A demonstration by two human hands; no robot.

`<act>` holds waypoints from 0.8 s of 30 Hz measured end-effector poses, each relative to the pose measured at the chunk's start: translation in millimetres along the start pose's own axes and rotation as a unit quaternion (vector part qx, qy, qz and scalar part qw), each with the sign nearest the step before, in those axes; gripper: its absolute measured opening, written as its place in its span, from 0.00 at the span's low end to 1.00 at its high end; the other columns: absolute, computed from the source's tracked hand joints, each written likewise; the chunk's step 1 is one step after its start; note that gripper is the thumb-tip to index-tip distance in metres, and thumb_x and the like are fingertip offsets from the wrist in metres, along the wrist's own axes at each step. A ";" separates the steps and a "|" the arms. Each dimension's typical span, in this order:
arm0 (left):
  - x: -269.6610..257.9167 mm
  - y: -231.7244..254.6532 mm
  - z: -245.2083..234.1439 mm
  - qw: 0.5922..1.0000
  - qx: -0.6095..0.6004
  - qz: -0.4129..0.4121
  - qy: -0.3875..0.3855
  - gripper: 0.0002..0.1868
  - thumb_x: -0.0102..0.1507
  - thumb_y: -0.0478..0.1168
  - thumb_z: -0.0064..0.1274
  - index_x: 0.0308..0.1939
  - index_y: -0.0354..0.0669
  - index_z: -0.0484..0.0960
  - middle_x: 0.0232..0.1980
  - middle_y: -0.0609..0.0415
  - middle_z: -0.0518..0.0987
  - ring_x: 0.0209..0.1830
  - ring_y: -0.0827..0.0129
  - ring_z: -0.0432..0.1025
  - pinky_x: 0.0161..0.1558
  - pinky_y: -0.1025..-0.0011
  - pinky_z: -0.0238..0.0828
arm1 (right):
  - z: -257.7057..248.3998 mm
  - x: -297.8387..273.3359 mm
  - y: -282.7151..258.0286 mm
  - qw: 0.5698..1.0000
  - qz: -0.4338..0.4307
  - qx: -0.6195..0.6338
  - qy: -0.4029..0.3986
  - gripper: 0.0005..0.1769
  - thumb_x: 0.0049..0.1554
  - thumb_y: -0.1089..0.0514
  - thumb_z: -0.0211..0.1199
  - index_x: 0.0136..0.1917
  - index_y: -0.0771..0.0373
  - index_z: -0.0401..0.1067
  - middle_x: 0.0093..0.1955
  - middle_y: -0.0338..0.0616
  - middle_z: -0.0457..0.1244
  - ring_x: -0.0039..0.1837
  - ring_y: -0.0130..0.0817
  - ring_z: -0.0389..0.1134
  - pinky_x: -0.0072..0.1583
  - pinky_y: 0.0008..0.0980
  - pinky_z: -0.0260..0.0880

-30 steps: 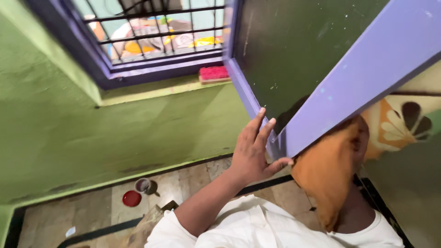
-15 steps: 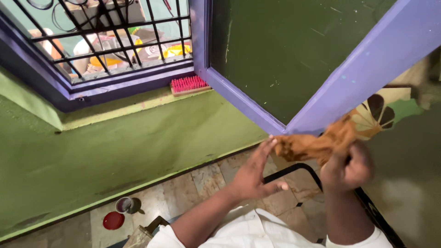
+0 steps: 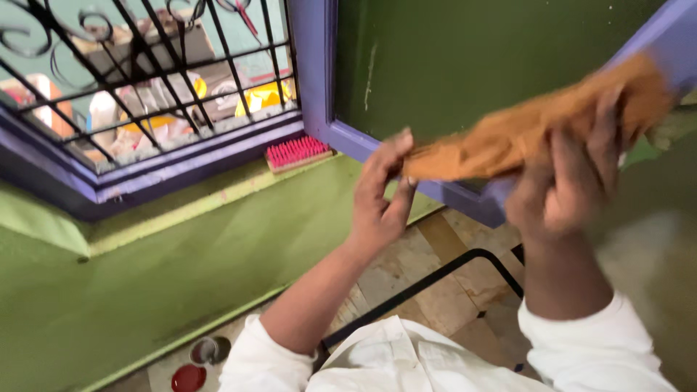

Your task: The person cleans a purple window frame using a cloth and a pink brush. They wipe the frame edges and corners, then use the brush on the frame and bars before wiping again with the cloth.

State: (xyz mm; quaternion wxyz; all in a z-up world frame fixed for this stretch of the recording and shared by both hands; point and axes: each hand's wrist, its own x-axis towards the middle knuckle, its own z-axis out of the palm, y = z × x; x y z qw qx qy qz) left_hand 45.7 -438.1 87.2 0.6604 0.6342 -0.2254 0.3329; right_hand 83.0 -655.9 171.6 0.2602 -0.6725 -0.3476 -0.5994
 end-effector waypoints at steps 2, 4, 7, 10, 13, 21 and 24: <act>41.5 1.0 -3.8 0.987 0.121 0.104 0.000 0.26 0.73 0.29 0.48 0.75 0.43 0.65 0.80 0.47 0.64 0.83 0.57 0.58 0.82 0.64 0.57 | 26.2 43.6 4.4 0.986 0.053 -0.102 -0.119 0.22 0.64 0.64 0.57 0.70 0.72 0.69 0.75 0.68 0.56 0.76 0.68 0.59 0.75 0.67 0.54; 73.8 -9.4 -3.0 0.989 0.104 0.104 -0.005 0.28 0.76 0.34 0.46 0.79 0.44 0.57 0.83 0.46 0.55 0.86 0.55 0.52 0.84 0.64 0.51 | 61.6 74.6 8.4 0.956 0.061 -0.201 -0.206 0.29 0.64 0.59 0.58 0.77 0.64 0.67 0.74 0.60 0.58 0.72 0.64 0.60 0.71 0.65 0.57; 93.7 -35.6 -14.4 0.988 0.117 0.099 -0.007 0.34 0.76 0.42 0.46 0.83 0.43 0.50 0.85 0.43 0.48 0.88 0.52 0.45 0.85 0.62 0.44 | 131.0 90.6 23.0 0.912 -0.071 -0.328 -0.238 0.28 0.63 0.48 0.64 0.72 0.61 0.67 0.68 0.54 0.61 0.66 0.57 0.63 0.62 0.62 0.59; 78.7 -72.2 -29.3 0.994 0.100 0.034 -0.038 0.37 0.76 0.47 0.45 0.84 0.41 0.47 0.87 0.40 0.48 0.89 0.48 0.45 0.85 0.58 0.43 | 172.0 35.6 29.4 0.907 -0.160 -0.307 -0.242 0.27 0.70 0.51 0.58 0.78 0.61 0.65 0.79 0.54 0.60 0.68 0.52 0.64 0.61 0.57 0.63; 42.5 -97.1 -41.7 0.987 0.096 -0.081 -0.105 0.42 0.73 0.46 0.50 0.84 0.39 0.46 0.85 0.38 0.50 0.87 0.44 0.45 0.82 0.55 0.44 | 171.7 -25.0 34.3 0.918 -0.152 -0.240 -0.275 0.28 0.70 0.50 0.59 0.79 0.61 0.64 0.79 0.54 0.59 0.69 0.50 0.64 0.62 0.55 0.64; -25.4 -130.5 -58.6 0.972 0.040 -0.060 -0.222 0.52 0.63 0.37 0.58 0.84 0.42 0.42 0.85 0.39 0.50 0.86 0.47 0.48 0.82 0.56 0.48 | 139.0 -112.9 -15.9 0.935 -0.047 -0.136 -0.325 0.30 0.68 0.49 0.59 0.79 0.62 0.63 0.79 0.53 0.58 0.71 0.47 0.63 0.65 0.51 0.64; -40.4 -146.7 -46.6 0.961 -0.121 -0.192 -0.157 0.49 0.66 0.40 0.56 0.84 0.45 0.44 0.85 0.45 0.51 0.86 0.53 0.49 0.82 0.58 0.48 | 126.2 -136.4 -31.2 0.937 -0.011 -0.119 -0.328 0.31 0.68 0.48 0.59 0.79 0.62 0.62 0.80 0.52 0.57 0.71 0.46 0.63 0.67 0.49 0.64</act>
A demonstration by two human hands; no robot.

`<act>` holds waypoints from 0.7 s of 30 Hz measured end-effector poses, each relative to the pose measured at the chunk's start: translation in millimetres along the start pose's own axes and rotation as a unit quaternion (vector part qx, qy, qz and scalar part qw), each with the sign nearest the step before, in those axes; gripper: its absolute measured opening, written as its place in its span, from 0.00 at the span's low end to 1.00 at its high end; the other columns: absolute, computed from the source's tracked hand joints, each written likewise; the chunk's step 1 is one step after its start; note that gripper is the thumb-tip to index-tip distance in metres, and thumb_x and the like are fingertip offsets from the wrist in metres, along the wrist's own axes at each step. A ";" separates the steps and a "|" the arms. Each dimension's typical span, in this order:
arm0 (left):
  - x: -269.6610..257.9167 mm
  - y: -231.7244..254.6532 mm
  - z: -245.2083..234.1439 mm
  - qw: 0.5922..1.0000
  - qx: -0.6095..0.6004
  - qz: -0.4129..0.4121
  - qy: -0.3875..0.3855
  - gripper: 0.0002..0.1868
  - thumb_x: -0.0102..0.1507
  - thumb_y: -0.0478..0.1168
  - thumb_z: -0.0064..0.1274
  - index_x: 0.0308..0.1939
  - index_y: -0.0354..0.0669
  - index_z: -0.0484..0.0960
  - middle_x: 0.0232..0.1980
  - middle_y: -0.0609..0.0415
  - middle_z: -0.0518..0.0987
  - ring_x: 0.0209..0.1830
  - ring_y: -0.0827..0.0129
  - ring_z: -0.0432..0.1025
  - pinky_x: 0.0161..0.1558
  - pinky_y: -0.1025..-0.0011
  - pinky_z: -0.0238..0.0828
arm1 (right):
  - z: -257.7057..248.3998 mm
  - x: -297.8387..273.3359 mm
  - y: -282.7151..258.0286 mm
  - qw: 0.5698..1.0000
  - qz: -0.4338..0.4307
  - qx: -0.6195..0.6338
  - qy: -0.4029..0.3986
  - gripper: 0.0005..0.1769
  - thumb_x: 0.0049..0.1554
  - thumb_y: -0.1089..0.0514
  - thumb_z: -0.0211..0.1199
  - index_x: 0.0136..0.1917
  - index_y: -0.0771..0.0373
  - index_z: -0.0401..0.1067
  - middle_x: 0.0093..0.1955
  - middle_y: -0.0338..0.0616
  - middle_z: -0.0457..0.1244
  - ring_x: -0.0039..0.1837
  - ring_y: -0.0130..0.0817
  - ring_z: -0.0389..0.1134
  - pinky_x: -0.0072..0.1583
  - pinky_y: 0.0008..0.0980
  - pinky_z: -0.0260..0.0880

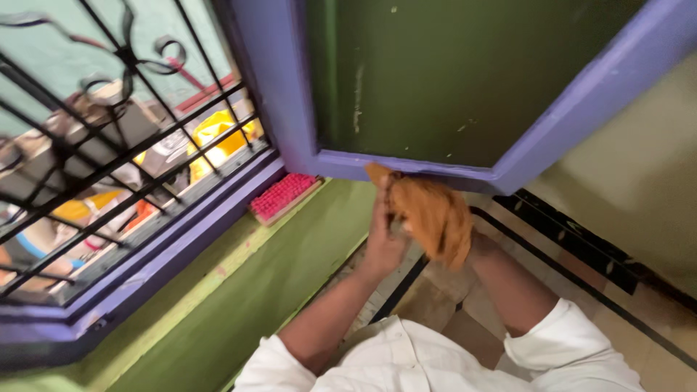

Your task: The person cleans a purple window frame using a cloth and a pink brush. They wipe the frame edges and corners, then use the brush on the frame and bars before wiping again with the cloth.

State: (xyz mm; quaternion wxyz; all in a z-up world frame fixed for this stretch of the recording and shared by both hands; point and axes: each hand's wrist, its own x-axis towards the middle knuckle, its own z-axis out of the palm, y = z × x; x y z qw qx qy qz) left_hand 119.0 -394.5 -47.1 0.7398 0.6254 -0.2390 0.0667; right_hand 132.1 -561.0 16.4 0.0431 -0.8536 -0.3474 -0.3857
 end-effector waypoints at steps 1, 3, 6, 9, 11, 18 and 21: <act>-1.9 -7.5 6.8 0.988 -0.129 -0.081 0.036 0.47 0.66 0.42 0.55 0.84 0.46 0.46 0.85 0.49 0.52 0.85 0.56 0.50 0.81 0.59 0.48 | -0.7 -9.4 -2.8 1.000 0.008 0.011 -0.001 0.32 0.68 0.48 0.59 0.79 0.62 0.62 0.80 0.52 0.57 0.71 0.45 0.63 0.67 0.48 0.64; -13.6 -15.5 15.0 0.919 -0.348 -0.176 0.055 0.42 0.67 0.45 0.53 0.82 0.45 0.51 0.82 0.50 0.57 0.81 0.57 0.55 0.78 0.58 0.52 | 0.6 -24.8 -1.8 0.999 0.019 0.035 0.000 0.32 0.67 0.47 0.60 0.80 0.62 0.62 0.80 0.52 0.56 0.72 0.44 0.63 0.68 0.47 0.64; -18.2 -12.4 16.2 0.847 -0.490 -0.197 0.055 0.33 0.68 0.47 0.51 0.75 0.44 0.58 0.72 0.47 0.67 0.72 0.54 0.64 0.72 0.54 0.62 | 9.3 -37.0 19.1 0.994 0.032 0.099 0.021 0.33 0.67 0.47 0.60 0.80 0.63 0.61 0.80 0.51 0.56 0.73 0.43 0.63 0.69 0.45 0.64; -36.2 -10.4 29.1 0.886 -0.376 -0.219 0.159 0.25 0.68 0.45 0.48 0.68 0.43 0.66 0.64 0.48 0.74 0.64 0.58 0.70 0.64 0.57 0.68 | 13.6 -68.3 31.0 0.962 0.096 0.250 0.045 0.35 0.66 0.46 0.60 0.80 0.63 0.61 0.80 0.51 0.55 0.73 0.42 0.63 0.70 0.44 0.65; -28.1 -17.8 37.7 0.914 -0.292 -0.193 0.206 0.22 0.72 0.42 0.49 0.66 0.32 0.72 0.60 0.43 0.76 0.60 0.57 0.72 0.62 0.59 0.70 | 10.1 -84.6 44.5 0.924 0.147 0.348 0.066 0.35 0.66 0.45 0.60 0.80 0.63 0.61 0.80 0.51 0.55 0.74 0.41 0.62 0.71 0.43 0.65; -34.7 -32.1 55.1 0.911 -0.302 -0.108 0.260 0.16 0.69 0.34 0.41 0.59 0.32 0.72 0.53 0.47 0.78 0.52 0.60 0.74 0.55 0.60 0.72 | -34.8 -132.3 67.3 0.810 0.230 0.529 0.108 0.38 0.64 0.44 0.61 0.81 0.64 0.59 0.81 0.50 0.53 0.75 0.38 0.62 0.74 0.39 0.65; -34.9 -28.7 104.5 0.973 -0.155 -0.097 0.143 0.19 0.68 0.36 0.43 0.62 0.32 0.76 0.58 0.47 0.78 0.58 0.62 0.73 0.63 0.63 0.69 | -21.0 -99.0 41.2 0.648 0.164 0.732 0.132 0.39 0.64 0.43 0.61 0.81 0.64 0.59 0.81 0.50 0.53 0.76 0.36 0.62 0.75 0.37 0.65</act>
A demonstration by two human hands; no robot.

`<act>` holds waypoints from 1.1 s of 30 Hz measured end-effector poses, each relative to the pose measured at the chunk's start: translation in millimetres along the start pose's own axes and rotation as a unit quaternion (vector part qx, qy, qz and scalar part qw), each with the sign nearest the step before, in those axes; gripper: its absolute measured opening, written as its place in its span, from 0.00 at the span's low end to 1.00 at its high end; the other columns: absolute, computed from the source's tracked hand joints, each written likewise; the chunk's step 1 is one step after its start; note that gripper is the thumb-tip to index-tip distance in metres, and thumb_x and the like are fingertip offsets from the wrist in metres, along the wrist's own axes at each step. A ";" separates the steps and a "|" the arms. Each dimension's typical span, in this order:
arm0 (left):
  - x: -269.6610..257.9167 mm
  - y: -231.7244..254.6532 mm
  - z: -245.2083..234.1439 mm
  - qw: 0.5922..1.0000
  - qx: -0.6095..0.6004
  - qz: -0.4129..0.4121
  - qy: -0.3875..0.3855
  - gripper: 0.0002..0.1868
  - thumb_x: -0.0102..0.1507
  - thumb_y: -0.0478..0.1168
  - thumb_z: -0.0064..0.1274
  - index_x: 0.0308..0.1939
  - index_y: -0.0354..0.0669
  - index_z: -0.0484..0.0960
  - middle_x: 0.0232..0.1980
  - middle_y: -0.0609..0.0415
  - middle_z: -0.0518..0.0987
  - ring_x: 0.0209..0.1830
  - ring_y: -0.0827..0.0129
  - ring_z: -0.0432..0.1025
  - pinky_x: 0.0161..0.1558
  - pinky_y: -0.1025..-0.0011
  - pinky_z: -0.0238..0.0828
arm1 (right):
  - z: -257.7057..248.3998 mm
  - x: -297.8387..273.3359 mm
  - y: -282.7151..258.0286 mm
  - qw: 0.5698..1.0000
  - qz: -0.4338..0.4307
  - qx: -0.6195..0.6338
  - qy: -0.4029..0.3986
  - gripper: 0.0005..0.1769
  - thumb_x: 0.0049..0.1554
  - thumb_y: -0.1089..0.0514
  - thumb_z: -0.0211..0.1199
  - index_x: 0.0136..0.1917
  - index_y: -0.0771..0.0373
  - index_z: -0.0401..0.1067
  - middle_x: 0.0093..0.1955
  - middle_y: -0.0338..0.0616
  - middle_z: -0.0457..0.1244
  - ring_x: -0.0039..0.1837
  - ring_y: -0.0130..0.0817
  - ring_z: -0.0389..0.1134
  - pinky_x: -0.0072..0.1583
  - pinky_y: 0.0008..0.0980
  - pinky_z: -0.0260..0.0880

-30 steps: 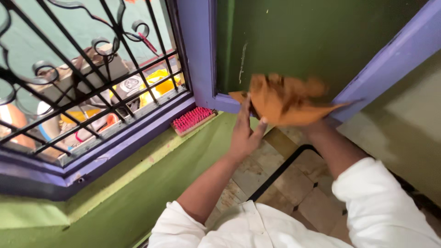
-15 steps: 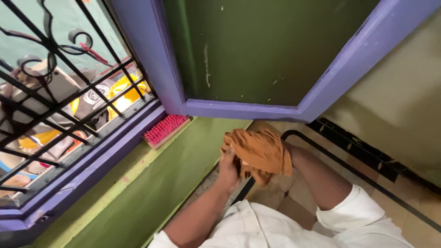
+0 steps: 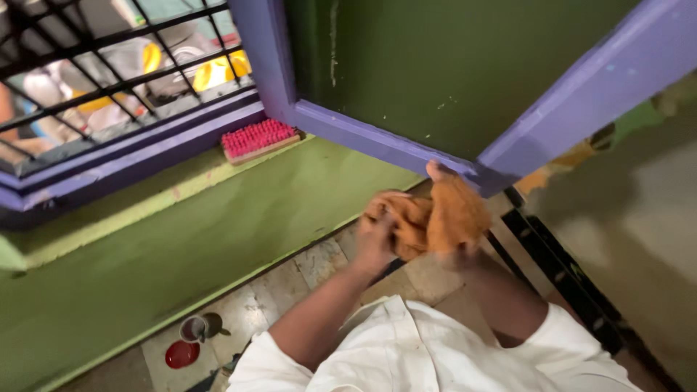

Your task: The person cleans a purple window frame using a cloth and a pink brush. They wipe the frame edges and corners, then use the brush on the frame and bars before wiping again with the cloth.

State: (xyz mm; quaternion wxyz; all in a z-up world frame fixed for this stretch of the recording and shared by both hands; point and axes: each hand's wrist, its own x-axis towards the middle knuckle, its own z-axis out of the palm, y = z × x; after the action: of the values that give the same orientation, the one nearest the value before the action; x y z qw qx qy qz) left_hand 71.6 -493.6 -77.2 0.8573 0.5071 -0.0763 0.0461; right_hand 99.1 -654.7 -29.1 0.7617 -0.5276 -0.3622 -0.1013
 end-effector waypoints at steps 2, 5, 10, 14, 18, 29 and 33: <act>1.2 -6.1 42.6 0.995 -0.099 -0.005 -0.011 0.26 0.64 0.37 0.43 0.68 0.44 0.69 0.67 0.57 0.72 0.66 0.69 0.68 0.68 0.67 0.63 | 22.8 21.0 -2.7 0.994 -0.067 -0.041 -0.072 0.44 0.62 0.38 0.55 0.82 0.66 0.55 0.86 0.53 0.45 0.81 0.45 0.53 0.78 0.45 0.55; 24.1 11.4 46.9 0.884 -0.435 -0.117 0.121 0.25 0.68 0.51 0.43 0.65 0.44 0.74 0.64 0.55 0.74 0.61 0.68 0.73 0.62 0.67 0.70 | 32.3 31.9 -13.7 0.870 -0.221 -0.390 -0.207 0.36 0.65 0.42 0.46 0.76 0.71 0.56 0.86 0.60 0.38 0.84 0.60 0.40 0.82 0.57 0.38; 4.9 50.0 15.0 0.936 -0.341 0.076 0.054 0.11 0.75 0.37 0.42 0.60 0.43 0.73 0.57 0.53 0.73 0.57 0.62 0.71 0.58 0.62 0.73 | 13.6 -15.7 -7.1 0.887 -0.142 -0.275 -0.344 0.22 0.71 0.50 0.52 0.75 0.58 0.64 0.89 0.54 0.41 0.90 0.51 0.43 0.86 0.48 0.44; 2.3 71.1 1.4 0.942 -0.259 0.178 0.114 0.09 0.74 0.35 0.42 0.57 0.43 0.74 0.53 0.47 0.75 0.53 0.58 0.73 0.56 0.59 0.75 | 7.5 -42.0 4.5 0.952 0.249 0.138 -0.116 0.37 0.68 0.39 0.51 0.80 0.65 0.59 0.82 0.55 0.54 0.80 0.50 0.57 0.80 0.52 0.56; -11.0 78.5 18.0 0.939 0.234 0.221 0.119 0.25 0.65 0.37 0.53 0.66 0.45 0.68 0.65 0.49 0.70 0.65 0.56 0.69 0.67 0.59 0.68 | 39.4 -33.4 27.8 0.883 0.334 0.329 0.032 0.39 0.64 0.40 0.49 0.81 0.57 0.49 0.81 0.42 0.51 0.80 0.38 0.55 0.78 0.44 0.55; -3.6 121.1 -86.2 0.899 0.358 0.231 0.107 0.45 0.71 0.58 0.49 0.83 0.37 0.49 0.86 0.39 0.44 0.86 0.50 0.45 0.80 0.57 0.46 | 136.3 52.7 94.7 0.881 0.368 0.248 0.165 0.27 0.66 0.48 0.43 0.73 0.63 0.61 0.71 0.46 0.60 0.73 0.41 0.60 0.72 0.44 0.60; 21.1 112.0 -112.5 0.990 -0.020 0.099 0.100 0.33 0.75 0.51 0.40 0.80 0.42 0.53 0.79 0.48 0.60 0.78 0.64 0.57 0.77 0.65 0.51 | 199.4 61.9 122.5 0.989 0.146 0.021 0.009 0.34 0.72 0.44 0.42 0.81 0.70 0.50 0.83 0.50 0.45 0.84 0.43 0.43 0.82 0.44 0.41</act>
State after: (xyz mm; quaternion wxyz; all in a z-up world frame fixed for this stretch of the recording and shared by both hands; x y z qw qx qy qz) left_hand 84.3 -341.0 -30.1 0.8616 0.4731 -0.0410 0.1792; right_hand 120.5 -413.9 -41.7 0.7821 -0.5580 -0.2769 0.0136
